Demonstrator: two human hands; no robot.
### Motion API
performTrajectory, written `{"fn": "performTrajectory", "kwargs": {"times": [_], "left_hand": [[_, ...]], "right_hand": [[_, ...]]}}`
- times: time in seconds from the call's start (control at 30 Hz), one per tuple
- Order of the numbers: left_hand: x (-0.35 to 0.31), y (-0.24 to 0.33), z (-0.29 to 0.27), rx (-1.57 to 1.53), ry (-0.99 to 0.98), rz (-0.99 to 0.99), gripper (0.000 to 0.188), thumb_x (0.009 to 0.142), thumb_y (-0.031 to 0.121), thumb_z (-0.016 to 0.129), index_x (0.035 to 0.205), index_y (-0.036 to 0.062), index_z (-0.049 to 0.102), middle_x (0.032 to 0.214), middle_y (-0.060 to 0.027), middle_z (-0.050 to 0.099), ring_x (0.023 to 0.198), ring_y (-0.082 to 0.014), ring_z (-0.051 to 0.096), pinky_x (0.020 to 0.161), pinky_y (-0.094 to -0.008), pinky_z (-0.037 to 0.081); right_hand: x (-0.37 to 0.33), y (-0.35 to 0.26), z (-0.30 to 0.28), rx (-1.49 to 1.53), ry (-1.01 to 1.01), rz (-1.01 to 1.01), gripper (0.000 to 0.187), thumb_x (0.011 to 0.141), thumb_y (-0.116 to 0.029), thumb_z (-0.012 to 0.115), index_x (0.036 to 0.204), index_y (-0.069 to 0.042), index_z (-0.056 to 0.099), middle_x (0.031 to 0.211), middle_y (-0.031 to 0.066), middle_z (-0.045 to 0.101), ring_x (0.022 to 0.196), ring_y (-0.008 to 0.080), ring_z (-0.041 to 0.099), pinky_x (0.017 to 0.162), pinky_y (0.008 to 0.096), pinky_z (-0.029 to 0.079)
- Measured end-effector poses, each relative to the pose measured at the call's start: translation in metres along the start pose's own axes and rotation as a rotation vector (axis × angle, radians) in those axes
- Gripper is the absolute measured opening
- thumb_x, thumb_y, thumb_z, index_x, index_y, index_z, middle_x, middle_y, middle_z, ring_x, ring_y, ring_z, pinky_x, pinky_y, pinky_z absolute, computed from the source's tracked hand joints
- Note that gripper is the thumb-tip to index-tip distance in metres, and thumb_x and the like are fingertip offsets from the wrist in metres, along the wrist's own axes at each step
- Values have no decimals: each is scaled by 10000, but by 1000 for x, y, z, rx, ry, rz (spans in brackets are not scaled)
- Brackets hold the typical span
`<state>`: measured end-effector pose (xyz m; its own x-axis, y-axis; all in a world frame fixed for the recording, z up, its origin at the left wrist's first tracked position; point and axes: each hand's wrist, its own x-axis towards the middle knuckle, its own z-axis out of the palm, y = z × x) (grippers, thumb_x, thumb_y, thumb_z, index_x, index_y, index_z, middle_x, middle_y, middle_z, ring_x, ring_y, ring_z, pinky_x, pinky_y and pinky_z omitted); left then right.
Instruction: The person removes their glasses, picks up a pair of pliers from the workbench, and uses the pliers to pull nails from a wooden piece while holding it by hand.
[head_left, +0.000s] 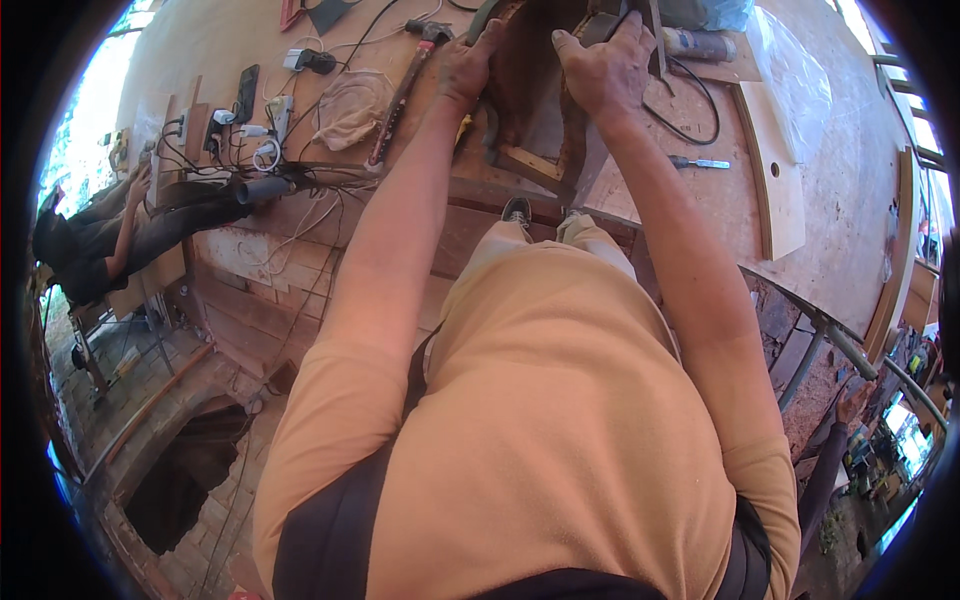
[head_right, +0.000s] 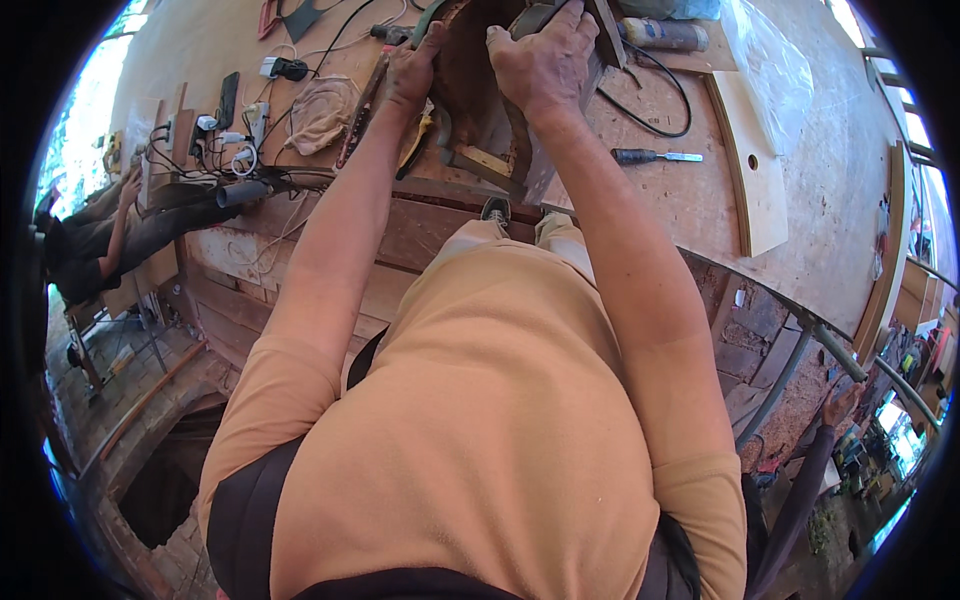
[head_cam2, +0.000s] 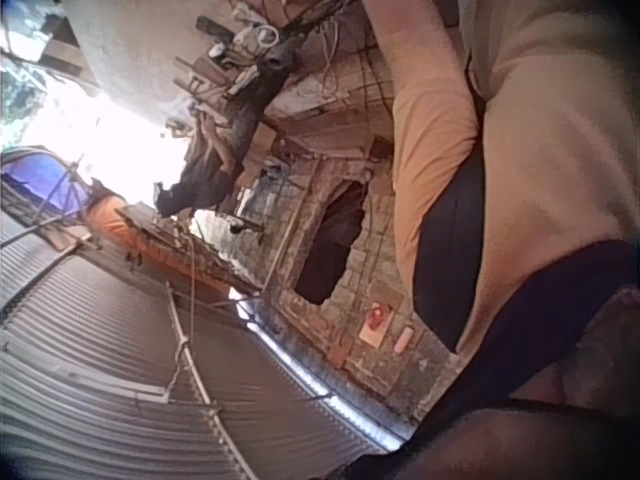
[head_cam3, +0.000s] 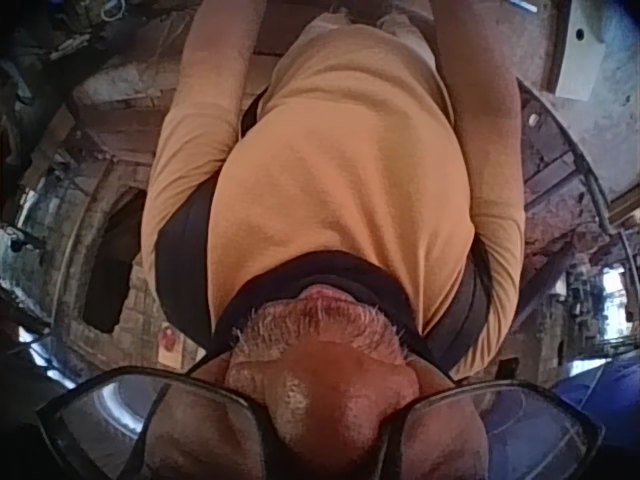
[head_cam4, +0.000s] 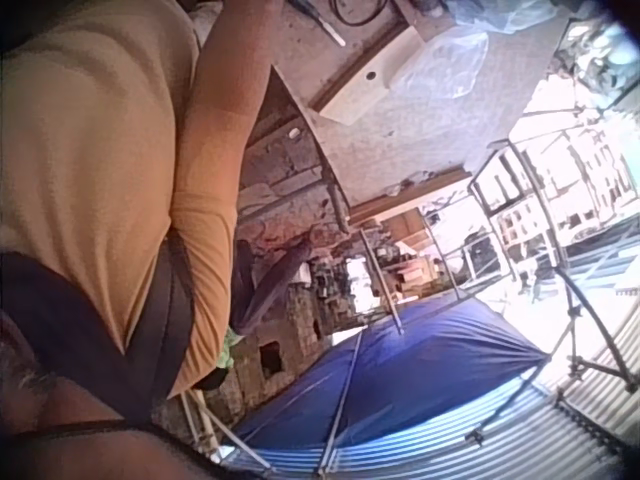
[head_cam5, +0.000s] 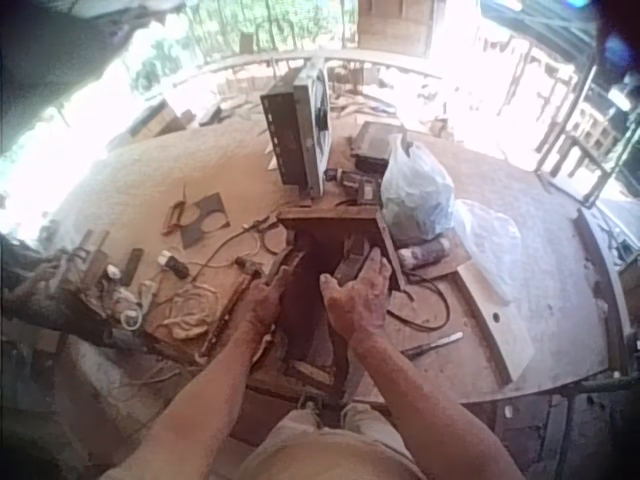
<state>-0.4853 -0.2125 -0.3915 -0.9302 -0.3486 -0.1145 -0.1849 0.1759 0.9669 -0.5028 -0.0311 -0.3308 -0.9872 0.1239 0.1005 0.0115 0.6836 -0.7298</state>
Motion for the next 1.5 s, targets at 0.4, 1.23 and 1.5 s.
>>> {"fn": "performTrajectory", "kwargs": {"times": [0.4, 1.23, 1.5], "left_hand": [[23, -43, -9, 214, 26, 102, 603, 908, 627, 654, 814, 38, 742, 655, -10, 622, 654, -116, 547, 644, -347, 456], [2, -1, 5, 35, -34, 93, 564, 936, 541, 673, 876, -18, 716, 726, -30, 654, 699, -97, 546, 636, -317, 461], [-2, 7, 4, 150, -20, 106, 575, 957, 563, 628, 839, 7, 713, 717, -53, 631, 698, -133, 523, 680, -345, 441]], "right_hand": [[1, 9, 3, 14, 24, -61, 981, 803, -371, 750, 1463, 175, 272, 1466, 364, 374, 1382, 482, 354, 1183, 459, 304], [1, 23, 6, 16, 52, -45, 1027, 795, -450, 761, 1446, 194, 296, 1457, 350, 401, 1386, 448, 360, 1176, 440, 304], [0, 20, 7, 20, 53, -46, 1023, 794, -447, 761, 1439, 200, 299, 1448, 354, 406, 1383, 454, 358, 1173, 440, 308]]}}
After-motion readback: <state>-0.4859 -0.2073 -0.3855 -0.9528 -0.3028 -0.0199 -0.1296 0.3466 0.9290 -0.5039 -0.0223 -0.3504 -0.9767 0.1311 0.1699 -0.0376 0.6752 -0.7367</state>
